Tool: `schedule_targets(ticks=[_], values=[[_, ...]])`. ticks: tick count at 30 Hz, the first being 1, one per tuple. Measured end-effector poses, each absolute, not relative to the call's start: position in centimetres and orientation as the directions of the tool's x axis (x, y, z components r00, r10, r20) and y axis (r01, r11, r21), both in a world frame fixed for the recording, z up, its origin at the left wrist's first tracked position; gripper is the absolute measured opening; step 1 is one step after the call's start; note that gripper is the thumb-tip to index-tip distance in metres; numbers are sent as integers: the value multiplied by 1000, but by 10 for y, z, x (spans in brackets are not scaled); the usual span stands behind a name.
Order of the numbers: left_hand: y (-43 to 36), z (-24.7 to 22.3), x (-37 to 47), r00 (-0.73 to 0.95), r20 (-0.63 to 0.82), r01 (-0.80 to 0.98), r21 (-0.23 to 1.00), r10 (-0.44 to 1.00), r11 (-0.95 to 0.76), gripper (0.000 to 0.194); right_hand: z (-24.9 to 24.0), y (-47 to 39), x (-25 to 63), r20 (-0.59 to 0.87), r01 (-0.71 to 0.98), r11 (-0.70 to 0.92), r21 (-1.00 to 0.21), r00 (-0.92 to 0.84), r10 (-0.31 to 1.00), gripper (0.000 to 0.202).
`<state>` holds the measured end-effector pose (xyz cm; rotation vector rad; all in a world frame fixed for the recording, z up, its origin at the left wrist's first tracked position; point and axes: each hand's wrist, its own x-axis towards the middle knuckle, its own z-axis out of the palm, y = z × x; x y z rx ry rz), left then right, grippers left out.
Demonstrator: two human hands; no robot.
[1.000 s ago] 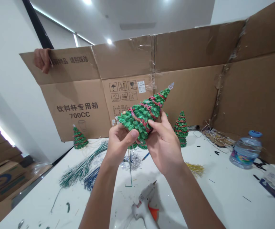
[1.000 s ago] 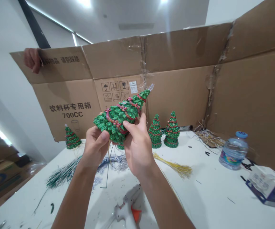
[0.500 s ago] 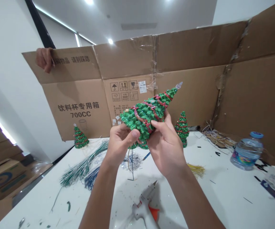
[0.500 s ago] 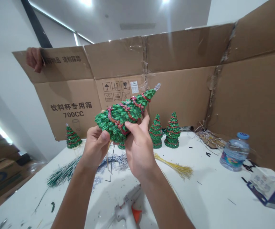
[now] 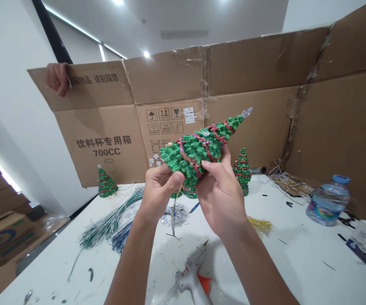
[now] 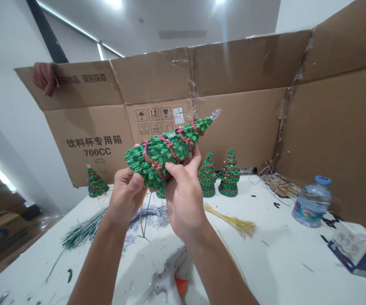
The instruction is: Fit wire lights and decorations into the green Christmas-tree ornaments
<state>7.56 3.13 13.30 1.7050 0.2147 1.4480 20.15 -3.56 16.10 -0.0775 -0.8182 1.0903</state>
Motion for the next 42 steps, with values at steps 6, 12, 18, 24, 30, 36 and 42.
schedule_targets(ticks=[6,12,18,24,30,36,42], values=[[30,134,76,300,739,-414,670,603,-616,39,161,-35,199,559,-761,492,-422,209,802,80],[30,133,75,310,740,-414,670,597,-616,35,162,-37,200,562,-748,505,-431,215,799,82],[30,131,75,309,735,-420,675,604,-607,35,163,-37,200,566,-700,534,-474,222,794,84],[30,132,81,309,729,-444,678,610,-586,39,162,-37,201,557,-672,557,-488,251,792,82],[30,132,85,306,743,-452,663,595,-596,44,162,-36,205,579,-725,538,-430,236,780,82],[31,131,86,288,736,-456,668,612,-588,48,160,-36,206,564,-717,532,-449,234,792,80],[27,134,87,294,707,-444,697,643,-564,50,163,-38,205,552,-666,553,-500,246,796,79]])
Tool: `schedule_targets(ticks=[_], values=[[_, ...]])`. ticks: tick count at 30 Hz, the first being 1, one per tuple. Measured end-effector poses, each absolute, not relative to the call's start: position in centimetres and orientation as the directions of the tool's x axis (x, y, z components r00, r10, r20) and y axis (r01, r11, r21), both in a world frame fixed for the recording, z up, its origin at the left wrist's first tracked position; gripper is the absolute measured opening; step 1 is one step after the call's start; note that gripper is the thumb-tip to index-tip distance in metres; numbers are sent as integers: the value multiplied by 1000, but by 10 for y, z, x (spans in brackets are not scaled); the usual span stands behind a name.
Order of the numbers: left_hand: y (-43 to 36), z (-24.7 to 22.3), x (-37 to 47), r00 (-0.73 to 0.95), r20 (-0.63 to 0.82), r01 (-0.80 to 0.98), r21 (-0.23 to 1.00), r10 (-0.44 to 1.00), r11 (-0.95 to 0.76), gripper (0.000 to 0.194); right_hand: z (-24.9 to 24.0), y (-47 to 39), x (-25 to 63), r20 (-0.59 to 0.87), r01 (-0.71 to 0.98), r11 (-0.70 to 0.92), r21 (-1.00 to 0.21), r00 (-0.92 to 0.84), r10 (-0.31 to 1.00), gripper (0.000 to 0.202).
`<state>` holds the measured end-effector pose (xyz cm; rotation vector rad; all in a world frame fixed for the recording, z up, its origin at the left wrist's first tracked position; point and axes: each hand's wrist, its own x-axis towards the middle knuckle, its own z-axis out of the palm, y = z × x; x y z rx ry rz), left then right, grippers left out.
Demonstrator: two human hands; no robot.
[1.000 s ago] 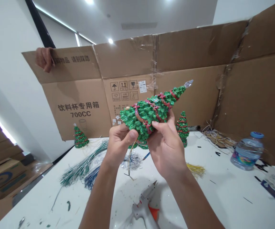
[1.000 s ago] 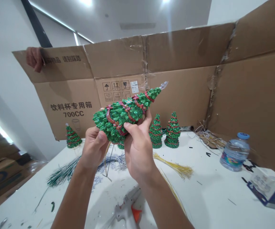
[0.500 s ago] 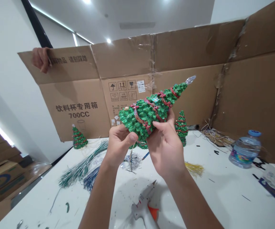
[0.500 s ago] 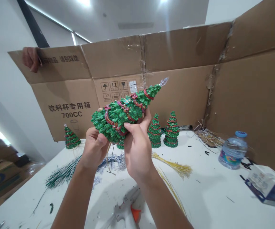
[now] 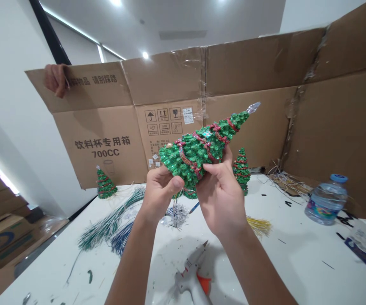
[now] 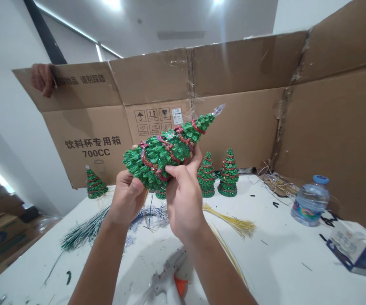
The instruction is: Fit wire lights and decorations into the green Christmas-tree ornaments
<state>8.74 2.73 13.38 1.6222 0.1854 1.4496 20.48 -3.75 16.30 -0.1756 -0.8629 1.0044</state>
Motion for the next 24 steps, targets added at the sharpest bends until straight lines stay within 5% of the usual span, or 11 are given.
schedule_targets(ticks=[24], values=[[28,135,85,294,698,-422,707,653,-567,53,161,-36,200,567,-685,577,-444,283,773,82]])
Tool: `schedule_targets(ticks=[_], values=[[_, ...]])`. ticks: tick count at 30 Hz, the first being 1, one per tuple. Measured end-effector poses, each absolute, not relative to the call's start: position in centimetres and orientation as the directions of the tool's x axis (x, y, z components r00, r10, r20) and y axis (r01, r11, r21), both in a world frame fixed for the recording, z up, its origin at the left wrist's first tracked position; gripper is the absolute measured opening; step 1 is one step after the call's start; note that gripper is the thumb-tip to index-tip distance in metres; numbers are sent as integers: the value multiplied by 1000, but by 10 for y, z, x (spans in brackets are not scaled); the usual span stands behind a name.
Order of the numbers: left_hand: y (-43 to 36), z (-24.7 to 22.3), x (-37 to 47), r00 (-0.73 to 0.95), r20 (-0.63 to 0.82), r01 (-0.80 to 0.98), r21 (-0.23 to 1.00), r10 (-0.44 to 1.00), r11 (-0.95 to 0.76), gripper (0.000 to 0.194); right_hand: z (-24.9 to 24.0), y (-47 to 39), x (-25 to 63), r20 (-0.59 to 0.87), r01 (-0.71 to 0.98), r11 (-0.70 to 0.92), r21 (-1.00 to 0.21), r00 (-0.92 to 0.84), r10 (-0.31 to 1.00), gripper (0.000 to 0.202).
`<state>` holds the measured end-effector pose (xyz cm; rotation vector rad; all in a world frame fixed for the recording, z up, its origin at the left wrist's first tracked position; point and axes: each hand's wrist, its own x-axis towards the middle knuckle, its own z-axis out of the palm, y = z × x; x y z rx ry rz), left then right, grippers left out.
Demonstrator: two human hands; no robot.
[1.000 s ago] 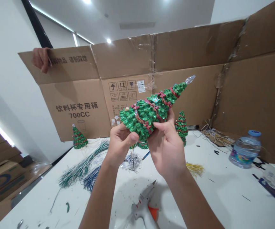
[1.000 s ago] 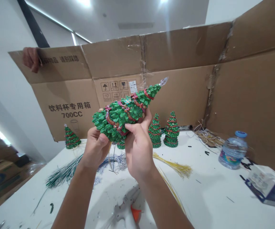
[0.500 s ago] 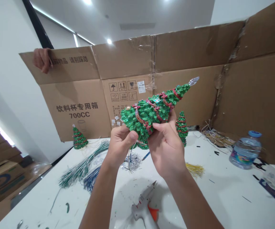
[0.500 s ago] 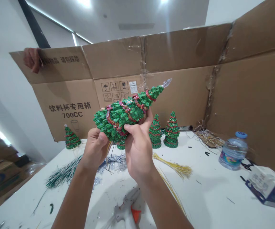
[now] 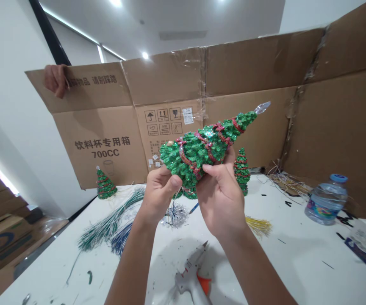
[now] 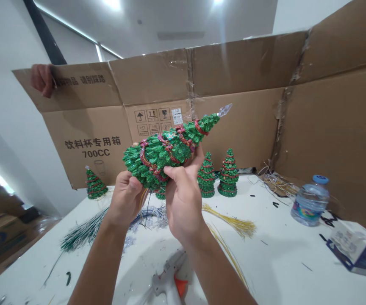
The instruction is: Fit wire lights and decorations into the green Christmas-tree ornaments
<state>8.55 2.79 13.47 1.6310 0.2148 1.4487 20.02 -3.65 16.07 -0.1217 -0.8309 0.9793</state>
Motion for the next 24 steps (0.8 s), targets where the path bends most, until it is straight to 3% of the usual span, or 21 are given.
schedule_targets(ticks=[24], values=[[27,135,85,312,696,-421,711,646,-563,53,164,-41,199,600,-695,582,-422,268,754,79]])
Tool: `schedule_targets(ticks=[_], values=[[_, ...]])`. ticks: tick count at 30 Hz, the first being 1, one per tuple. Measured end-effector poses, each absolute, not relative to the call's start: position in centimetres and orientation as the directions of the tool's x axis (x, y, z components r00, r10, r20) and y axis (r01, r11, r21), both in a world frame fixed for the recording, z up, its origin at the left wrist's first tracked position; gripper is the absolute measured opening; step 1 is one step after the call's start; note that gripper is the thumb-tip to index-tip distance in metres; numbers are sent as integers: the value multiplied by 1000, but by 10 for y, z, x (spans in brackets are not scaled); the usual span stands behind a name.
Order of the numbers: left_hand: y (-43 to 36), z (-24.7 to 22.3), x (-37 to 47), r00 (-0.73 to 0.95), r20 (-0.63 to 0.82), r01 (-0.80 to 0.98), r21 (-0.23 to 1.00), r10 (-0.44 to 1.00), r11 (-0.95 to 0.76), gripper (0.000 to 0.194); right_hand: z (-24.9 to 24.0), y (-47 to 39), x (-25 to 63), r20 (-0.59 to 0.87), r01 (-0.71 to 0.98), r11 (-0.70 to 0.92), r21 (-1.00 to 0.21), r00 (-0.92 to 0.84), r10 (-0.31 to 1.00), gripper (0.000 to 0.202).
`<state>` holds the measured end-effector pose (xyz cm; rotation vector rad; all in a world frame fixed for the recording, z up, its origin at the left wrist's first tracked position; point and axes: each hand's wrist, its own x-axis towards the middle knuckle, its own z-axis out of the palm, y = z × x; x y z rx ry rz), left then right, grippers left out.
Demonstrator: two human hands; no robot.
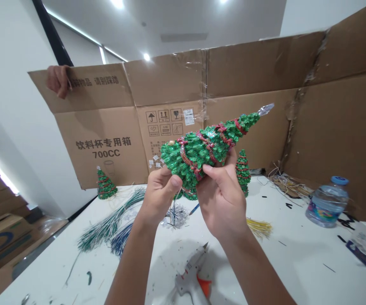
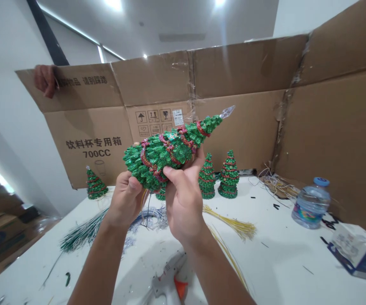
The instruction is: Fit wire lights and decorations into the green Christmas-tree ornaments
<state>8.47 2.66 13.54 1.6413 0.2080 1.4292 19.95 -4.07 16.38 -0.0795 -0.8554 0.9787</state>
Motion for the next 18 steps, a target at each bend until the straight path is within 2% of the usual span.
schedule_targets(ticks=[12,18], values=[[21,140,85,301,718,-457,686,628,-566,39,160,-39,197,599,-715,578,-394,277,751,87],[22,140,85,303,716,-459,688,629,-562,41,161,-39,198,605,-716,576,-394,270,749,85]])
